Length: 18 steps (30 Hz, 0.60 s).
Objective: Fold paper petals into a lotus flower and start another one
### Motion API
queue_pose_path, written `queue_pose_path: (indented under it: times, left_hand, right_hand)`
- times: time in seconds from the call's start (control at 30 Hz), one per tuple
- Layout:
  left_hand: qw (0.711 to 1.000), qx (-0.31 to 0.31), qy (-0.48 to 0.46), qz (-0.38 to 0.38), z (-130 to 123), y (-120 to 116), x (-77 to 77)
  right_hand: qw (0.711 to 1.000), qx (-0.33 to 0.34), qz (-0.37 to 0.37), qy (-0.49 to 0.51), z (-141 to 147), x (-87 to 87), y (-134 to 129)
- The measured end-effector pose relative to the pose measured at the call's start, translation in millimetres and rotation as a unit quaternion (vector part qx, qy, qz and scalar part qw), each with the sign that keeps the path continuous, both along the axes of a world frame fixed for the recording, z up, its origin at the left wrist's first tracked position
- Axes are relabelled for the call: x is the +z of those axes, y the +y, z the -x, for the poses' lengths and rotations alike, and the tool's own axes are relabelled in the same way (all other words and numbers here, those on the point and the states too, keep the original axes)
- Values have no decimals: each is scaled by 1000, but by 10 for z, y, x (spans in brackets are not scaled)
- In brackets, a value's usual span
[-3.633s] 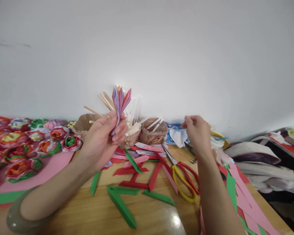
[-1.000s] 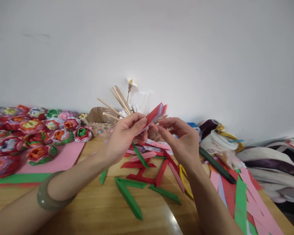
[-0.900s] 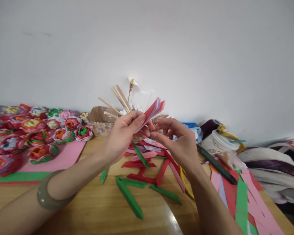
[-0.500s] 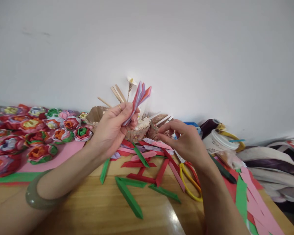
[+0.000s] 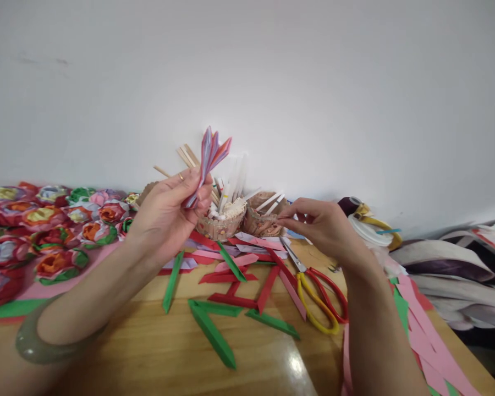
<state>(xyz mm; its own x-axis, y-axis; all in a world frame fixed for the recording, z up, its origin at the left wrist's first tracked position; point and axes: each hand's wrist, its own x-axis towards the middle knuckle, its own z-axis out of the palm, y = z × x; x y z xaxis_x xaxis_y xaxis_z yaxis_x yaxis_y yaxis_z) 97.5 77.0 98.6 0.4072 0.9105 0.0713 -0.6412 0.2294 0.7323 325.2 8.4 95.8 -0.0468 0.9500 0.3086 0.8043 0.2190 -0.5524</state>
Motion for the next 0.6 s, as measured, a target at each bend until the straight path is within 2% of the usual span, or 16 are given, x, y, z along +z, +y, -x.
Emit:
queue_pose_path:
  times: [0.1,0.2,0.4,0.6]
  left_hand:
    - [999,23,-30,-17,75,30,65]
    - [999,29,-25,-15,121,53,121]
    - [999,20,-28,3,121,50,139]
    - [999,27,-29,-28,120,38,136]
  right_hand:
    - [998,-55,19,-37,-201,-42,-7]
    - [996,-75,34,-40,-383,-72,-6]
    - [988,-126,88,-17,-518,-103,32]
    - [983,-126,131,7,-654,-82,-28]
